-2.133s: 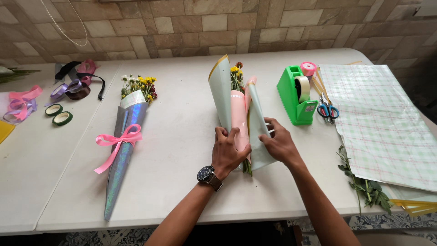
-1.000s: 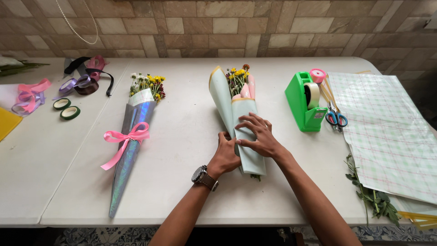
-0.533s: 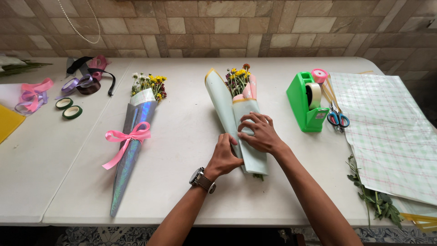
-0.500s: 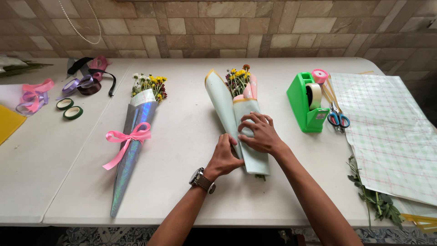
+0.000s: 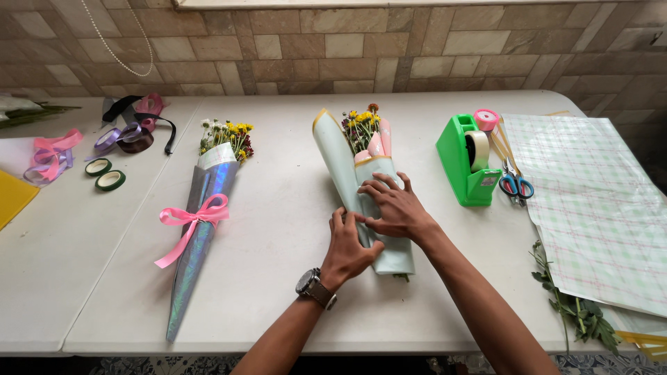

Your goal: The person wraps a small bouquet of flowers by placing them on a sheet of light-blue and white paper, folding the paper around the stems, and securing it with tape.

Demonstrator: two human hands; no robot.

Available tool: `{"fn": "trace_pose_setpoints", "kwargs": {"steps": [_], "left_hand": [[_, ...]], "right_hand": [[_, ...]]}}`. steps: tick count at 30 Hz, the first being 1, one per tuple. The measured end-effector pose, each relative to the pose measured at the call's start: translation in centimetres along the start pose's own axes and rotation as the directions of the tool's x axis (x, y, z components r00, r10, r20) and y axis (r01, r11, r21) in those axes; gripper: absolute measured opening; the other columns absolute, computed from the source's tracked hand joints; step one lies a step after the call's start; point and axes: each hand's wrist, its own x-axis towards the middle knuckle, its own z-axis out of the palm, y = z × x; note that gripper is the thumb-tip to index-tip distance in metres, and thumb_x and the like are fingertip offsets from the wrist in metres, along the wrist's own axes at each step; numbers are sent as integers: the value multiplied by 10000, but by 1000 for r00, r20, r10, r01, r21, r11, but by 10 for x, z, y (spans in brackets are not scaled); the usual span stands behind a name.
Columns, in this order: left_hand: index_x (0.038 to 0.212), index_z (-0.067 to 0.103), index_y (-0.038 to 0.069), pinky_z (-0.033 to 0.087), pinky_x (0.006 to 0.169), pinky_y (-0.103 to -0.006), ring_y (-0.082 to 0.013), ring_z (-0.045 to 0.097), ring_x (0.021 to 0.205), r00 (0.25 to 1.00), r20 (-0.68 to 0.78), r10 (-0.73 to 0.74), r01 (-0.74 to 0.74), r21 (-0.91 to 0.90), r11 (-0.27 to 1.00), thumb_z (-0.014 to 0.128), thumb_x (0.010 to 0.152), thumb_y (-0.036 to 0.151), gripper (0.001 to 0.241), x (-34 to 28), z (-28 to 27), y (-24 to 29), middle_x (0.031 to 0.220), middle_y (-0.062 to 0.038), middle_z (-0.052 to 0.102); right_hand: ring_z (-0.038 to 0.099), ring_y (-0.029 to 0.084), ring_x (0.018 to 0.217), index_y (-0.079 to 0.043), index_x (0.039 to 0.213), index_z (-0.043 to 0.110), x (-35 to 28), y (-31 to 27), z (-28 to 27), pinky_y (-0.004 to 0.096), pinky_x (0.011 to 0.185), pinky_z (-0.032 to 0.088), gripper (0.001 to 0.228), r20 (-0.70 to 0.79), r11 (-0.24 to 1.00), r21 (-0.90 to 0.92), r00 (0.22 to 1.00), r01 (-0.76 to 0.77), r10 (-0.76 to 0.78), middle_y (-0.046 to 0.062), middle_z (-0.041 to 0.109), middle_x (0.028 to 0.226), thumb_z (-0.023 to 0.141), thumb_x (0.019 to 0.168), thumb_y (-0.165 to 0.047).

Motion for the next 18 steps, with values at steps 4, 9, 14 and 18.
{"fn": "trace_pose_setpoints", "kwargs": {"steps": [4, 9, 14, 18], "left_hand": [[1189, 602, 52, 435, 1217, -611, -471, 488, 1385, 987, -126, 96, -66, 226, 972, 824, 825, 326, 506, -11, 12, 6, 1608, -298, 349], [1034, 646, 91, 333, 1221, -583, -410, 434, 1415, 962, -73, 263, -194, 494, 847, 793, 952, 338, 299, -11, 42, -18, 1476, -186, 484], [1120, 657, 149, 326, 1144, -555, -293, 614, 1222, 946, 55, 318, -301, 512, 805, 565, 1098, 622, 482, -9, 52, -24, 1179, -112, 615], [1120, 661, 98, 374, 1119, -540, -332, 652, 1155, 946, -27, 323, -270, 488, 830, 666, 960, 788, 708, -25, 36, 16, 1139, -152, 650]], "right_hand": [[331, 205, 1738, -335, 1281, 652, 17, 13, 10, 637, 1394, 187, 441, 43, 997, -64, 998, -37, 40, -125, 547, 1672, 558, 907, -550], [221, 332, 1790, -330, 1158, 715, 28, 14, 6, 698, 1382, 183, 244, 42, 996, -39, 996, -78, 80, -111, 409, 1839, 576, 994, -444], [216, 477, 1778, -375, 1114, 689, 43, 27, 27, 821, 1250, 375, 196, 76, 973, 98, 977, -207, 200, -106, 373, 1858, 646, 975, -506], [245, 492, 1764, -393, 1202, 704, 45, 31, 33, 781, 1235, 487, 223, 67, 946, 206, 968, -249, 240, -106, 350, 1875, 662, 1005, -488]]}}
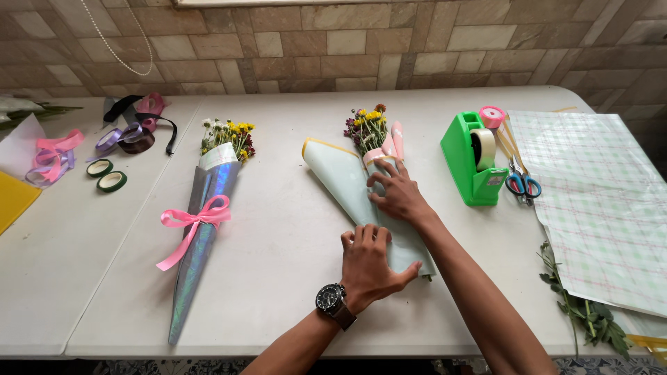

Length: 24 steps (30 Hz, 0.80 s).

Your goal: The person wraps a small bouquet of flowers by placing them on a sheet of light-blue and white paper, folding the paper around the stems, and securing it with tape.

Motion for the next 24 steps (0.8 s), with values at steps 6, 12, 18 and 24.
{"fn": "trace_pose_setpoints", "kwargs": {"steps": [6, 12, 18, 24], "left_hand": [[1159, 682, 66, 435, 938, -525, -406, 632, 1052, 985, -86, -151, 164, 189, 968, 821, 700, 936, 994, -1, 11, 12, 1137, -156, 679], [1473, 545, -14, 448, 1061, -541, -420, 568, 1173, 937, 45, -346, 332, 190, 924, 868, 591, 1018, 1396, -13, 14, 22, 1377, -203, 586], [1472, 473, 25, 465, 1094, -541, -454, 531, 1243, 954, 90, -285, 266, 174, 948, 952, 635, 620, 1134, -22, -5, 3, 1467, -226, 504], [1468, 515, 54, 483, 1080, -534, -417, 550, 1215, 978, 163, -133, 92, 236, 967, 935, 709, 481, 966, -42, -48, -51, 1411, -174, 573]], "right_hand": [[276, 410, 1749, -293, 1289, 798, 11, -2, 7, 614, 1346, 362, 311, -113, 968, 246, 991, -44, 74, 11, 377, 1894, 797, 991, -385], [241, 300, 1780, -309, 1280, 814, 10, -18, 10, 679, 1218, 461, 309, -98, 939, 310, 977, -149, 187, -38, 400, 1878, 811, 977, -367], [346, 296, 1725, -342, 1486, 662, -9, -33, -12, 770, 1248, 249, 650, -149, 969, 218, 978, -113, 148, -51, 458, 1836, 781, 905, -606], [164, 225, 1768, -325, 1519, 722, -31, -46, -35, 616, 1343, -26, 607, 44, 961, 264, 996, -81, 72, -110, 394, 1872, 444, 992, -442]]}}
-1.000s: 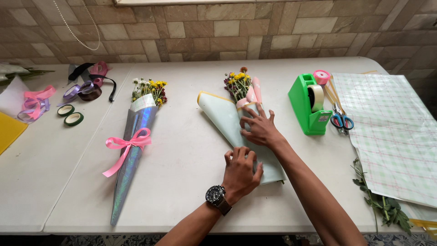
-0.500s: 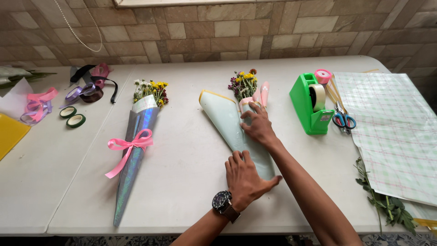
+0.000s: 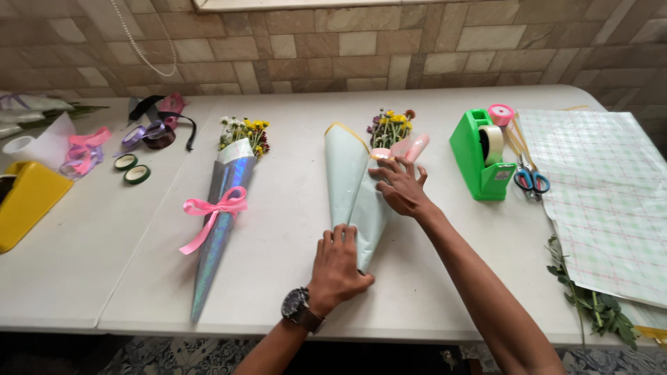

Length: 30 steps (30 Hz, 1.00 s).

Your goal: The person wraps a small bouquet of flowers by placing them on a sheet of light-blue and white paper, folding the paper around the stems, and securing it with tape.

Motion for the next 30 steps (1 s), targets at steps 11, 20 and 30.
{"fn": "trace_pose_setpoints", "kwargs": {"steps": [11, 20, 30], "left_hand": [[1565, 520, 121, 480, 1183, -536, -483, 600, 1418, 951, 195, -242, 280, -202, 939, 792, 803, 759, 1030, -20, -72, -20, 1464, -256, 603], [1525, 478, 52, 547, 1046, -550, -479, 608, 1247, 941, -219, -258, 264, -2, 965, 946, 881, 506, 917, -26, 16, -6, 1480, -282, 530], [1423, 604, 45, 556, 961, -491, -400, 577, 1182, 935, -219, -280, 313, 134, 940, 846, 908, 485, 719, -21, 39, 10, 1345, -218, 614]], "right_hand": [[209, 250, 1769, -434, 1621, 545, -9, -22, 12, 612, 1369, 184, 568, 70, 892, -323, 948, 316, -310, -115, 364, 1866, 508, 1064, -326], [378, 140, 1725, -252, 1508, 606, 13, -20, 33, 548, 1361, 91, 424, 113, 858, -206, 882, 471, -457, -117, 650, 1638, 490, 1101, -268], [592, 233, 1337, -154, 1116, 739, 18, -14, 34, 530, 1282, 227, 442, 77, 768, -187, 788, 613, -610, 4, 692, 1137, 495, 1030, -512]]}}
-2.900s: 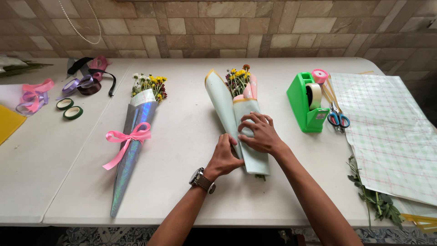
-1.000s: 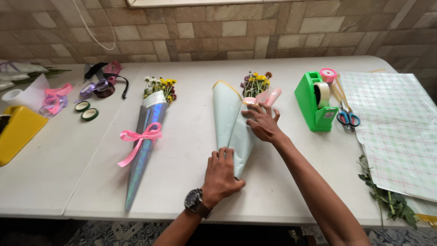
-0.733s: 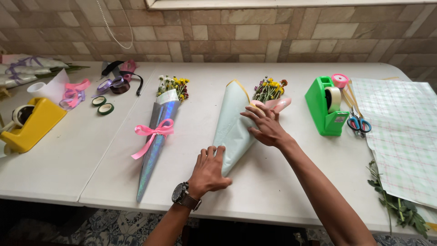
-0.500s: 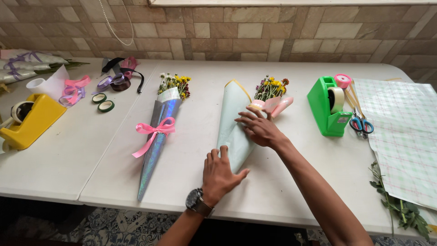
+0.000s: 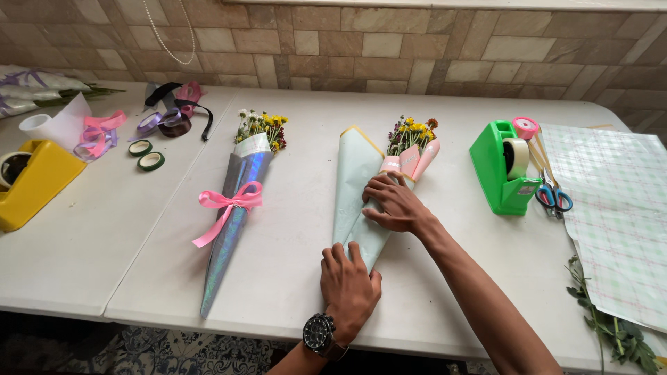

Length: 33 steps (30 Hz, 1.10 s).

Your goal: The person wraps a small bouquet of flowers by placing them on a sheet of light-blue and white paper, folding the paper around the stems, and securing it with tape.

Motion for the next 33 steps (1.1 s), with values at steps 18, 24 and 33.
{"fn": "trace_pose_setpoints", "kwargs": {"steps": [18, 24, 33], "left_hand": [[1399, 519, 19, 650, 870, -429, -403, 682, 1134, 923, 368, -111, 87, 81, 993, 919, 882, 353, 735, 34, 5, 18, 1305, -232, 648], [1375, 446, -82, 664, 943, -557, -505, 758, 1114, 862, 504, -47, 118, -108, 987, 877, 899, 178, 693, 41, -29, 22, 1200, -278, 675], [1344, 588, 5, 670, 841, -460, -413, 712, 1127, 940, 321, -117, 107, 49, 993, 800, 998, 333, 522, 13, 9, 7, 1271, -232, 699]], "right_hand": [[589, 275, 1319, -195, 1109, 714, -21, 13, 4, 520, 1230, 268, 538, -153, 994, 31, 983, 103, -97, 24, 667, 1277, 604, 1024, -715], [569, 249, 1483, -291, 1057, 692, -21, 29, 23, 578, 1378, 243, 545, -101, 999, -50, 995, -19, 14, 21, 645, 1269, 528, 1005, -808], [570, 274, 1374, -205, 1164, 737, -20, 15, 15, 497, 1214, 296, 475, -179, 999, 10, 983, 38, -36, 31, 675, 1304, 562, 1061, -634]]}}
